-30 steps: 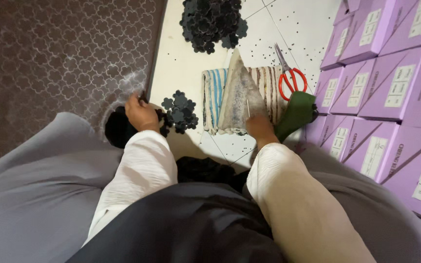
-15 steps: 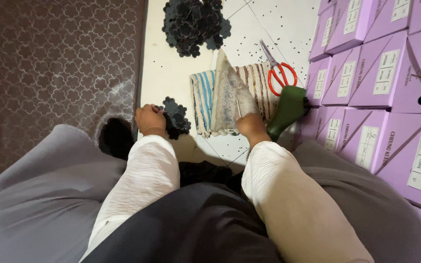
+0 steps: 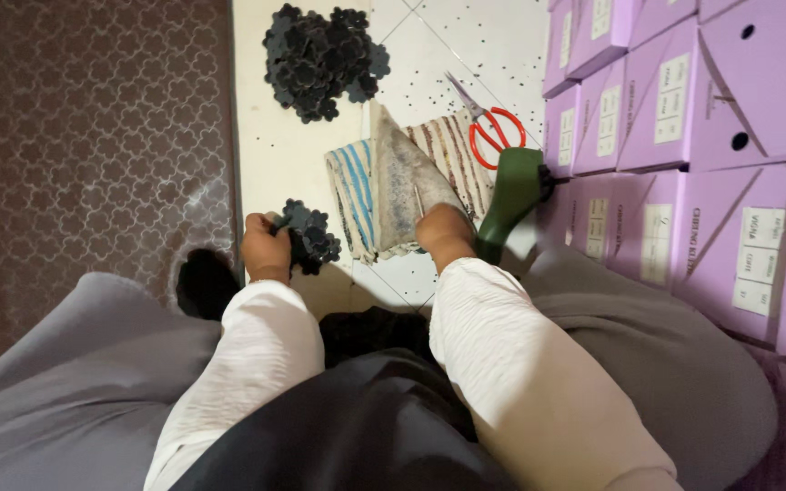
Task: The person sits on the floor and uses a hot glue gun to attach small black flower-shaped pieces to a fabric-covered base. They repeatedly pick up pieces, apply glue, and press them into place, occasionally using a metal tool to adjust the placement.
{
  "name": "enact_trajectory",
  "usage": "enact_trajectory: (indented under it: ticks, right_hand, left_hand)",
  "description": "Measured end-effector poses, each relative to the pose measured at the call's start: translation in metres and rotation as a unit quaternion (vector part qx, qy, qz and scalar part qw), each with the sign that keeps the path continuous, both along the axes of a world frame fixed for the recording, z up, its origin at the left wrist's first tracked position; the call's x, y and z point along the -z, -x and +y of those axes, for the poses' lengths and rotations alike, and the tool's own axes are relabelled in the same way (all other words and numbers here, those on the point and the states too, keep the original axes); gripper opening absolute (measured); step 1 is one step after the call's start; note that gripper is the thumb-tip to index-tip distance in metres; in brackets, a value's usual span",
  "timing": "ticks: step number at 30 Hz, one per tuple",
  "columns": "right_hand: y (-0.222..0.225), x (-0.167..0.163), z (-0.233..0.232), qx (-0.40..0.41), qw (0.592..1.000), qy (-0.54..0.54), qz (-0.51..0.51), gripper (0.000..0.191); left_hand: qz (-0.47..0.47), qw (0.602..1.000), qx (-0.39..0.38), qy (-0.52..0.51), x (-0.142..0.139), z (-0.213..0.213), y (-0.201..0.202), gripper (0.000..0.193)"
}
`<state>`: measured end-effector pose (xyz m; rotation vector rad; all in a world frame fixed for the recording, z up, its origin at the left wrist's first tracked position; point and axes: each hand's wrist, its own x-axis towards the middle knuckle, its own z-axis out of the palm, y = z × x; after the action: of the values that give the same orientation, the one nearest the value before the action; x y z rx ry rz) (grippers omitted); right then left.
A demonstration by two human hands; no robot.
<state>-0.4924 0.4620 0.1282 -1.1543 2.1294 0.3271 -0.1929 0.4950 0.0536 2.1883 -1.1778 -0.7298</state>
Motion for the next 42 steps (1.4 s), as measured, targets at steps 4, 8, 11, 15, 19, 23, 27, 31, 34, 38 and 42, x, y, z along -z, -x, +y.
enact_trajectory:
  ticks: [4,8,11,15,19,23,27,31,34,38,42]
  right_hand:
    - [0.0,-0.008,0.001,0.021,1.0,0.008,-0.008,0.034]
    - [0.002,-0.007,0.001,0.014,1.0,0.017,-0.018,0.031]
    - [0.006,-0.001,0.0,0.025,0.999,0.025,-0.034,0.032]
    - [0.011,0.01,0.001,0.02,0.999,0.03,-0.035,0.034]
    - [0.017,0.016,-0.001,0.058,0.996,0.05,-0.049,0.03]
    - [0.014,0.016,-0.001,0.071,0.967,0.234,-0.074,0.026]
    - [0.005,0.017,-0.004,0.055,0.92,0.351,-0.165,0.023]
    - [0.004,0.021,-0.007,0.06,0.92,0.34,-0.186,0.018]
    - [0.007,0.025,-0.006,0.013,0.906,0.403,-0.131,0.014]
    - [0.006,0.028,-0.006,0.057,0.911,0.381,-0.148,0.014]
    - [0.004,0.028,-0.009,0.044,0.916,0.376,-0.132,0.012]
  left_hand:
    - [0.085,0.995,-0.021,0.042,-0.013,-0.024,0.03,0.018]
    - [0.115,0.989,0.063,0.061,-0.026,-0.062,0.077,0.014]
    - [0.046,0.963,0.202,0.175,-0.033,-0.076,0.111,0.019]
    - [-0.073,0.911,0.338,0.224,-0.035,-0.074,0.133,0.02]
    - [0.004,0.917,0.312,0.248,-0.037,-0.054,0.126,0.033]
    - [0.03,0.942,0.258,0.211,-0.037,-0.052,0.125,0.026]
    - [0.01,0.939,0.26,0.224,-0.032,-0.065,0.134,0.029]
    - [-0.002,0.939,0.262,0.223,-0.024,-0.069,0.137,0.028]
    - [0.021,0.946,0.258,0.195,-0.017,-0.072,0.139,0.018]
    - [0.051,0.961,0.221,0.158,-0.007,-0.078,0.147,0.008]
    - [0.082,0.97,0.179,0.143,0.0,-0.079,0.158,0.005]
